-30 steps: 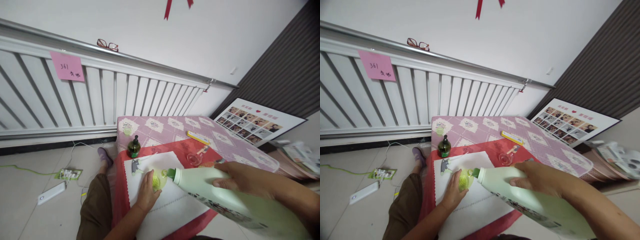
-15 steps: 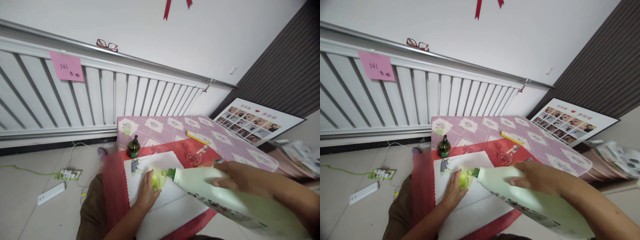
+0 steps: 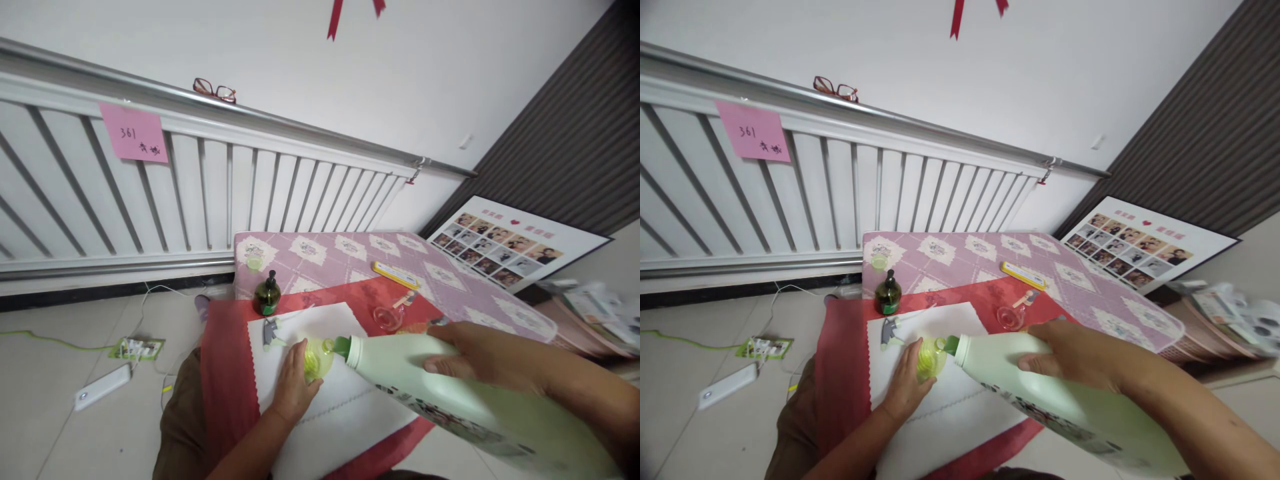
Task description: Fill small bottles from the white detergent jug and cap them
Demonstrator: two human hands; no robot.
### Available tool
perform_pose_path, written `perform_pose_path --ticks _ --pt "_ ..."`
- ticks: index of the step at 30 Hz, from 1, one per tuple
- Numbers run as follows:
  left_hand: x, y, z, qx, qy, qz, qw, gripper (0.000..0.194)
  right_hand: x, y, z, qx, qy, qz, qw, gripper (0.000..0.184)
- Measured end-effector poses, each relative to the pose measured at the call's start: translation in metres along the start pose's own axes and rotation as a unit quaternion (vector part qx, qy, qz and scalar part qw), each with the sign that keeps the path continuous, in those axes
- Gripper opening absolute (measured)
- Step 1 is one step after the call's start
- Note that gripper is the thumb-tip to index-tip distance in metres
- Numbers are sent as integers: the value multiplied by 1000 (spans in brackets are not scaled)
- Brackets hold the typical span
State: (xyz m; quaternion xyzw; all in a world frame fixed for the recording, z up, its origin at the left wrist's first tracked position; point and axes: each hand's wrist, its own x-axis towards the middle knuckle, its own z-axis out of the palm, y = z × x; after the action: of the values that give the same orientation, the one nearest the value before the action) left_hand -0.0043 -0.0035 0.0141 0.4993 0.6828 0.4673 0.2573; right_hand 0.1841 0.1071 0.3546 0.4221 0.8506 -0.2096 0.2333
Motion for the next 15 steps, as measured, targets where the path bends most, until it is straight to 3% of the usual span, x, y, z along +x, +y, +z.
perform_pose_path --ticks 15 --pt "0 3 -3 0 -10 -3 1000 81 -1 -2 -1 6 3 -3 1000 45"
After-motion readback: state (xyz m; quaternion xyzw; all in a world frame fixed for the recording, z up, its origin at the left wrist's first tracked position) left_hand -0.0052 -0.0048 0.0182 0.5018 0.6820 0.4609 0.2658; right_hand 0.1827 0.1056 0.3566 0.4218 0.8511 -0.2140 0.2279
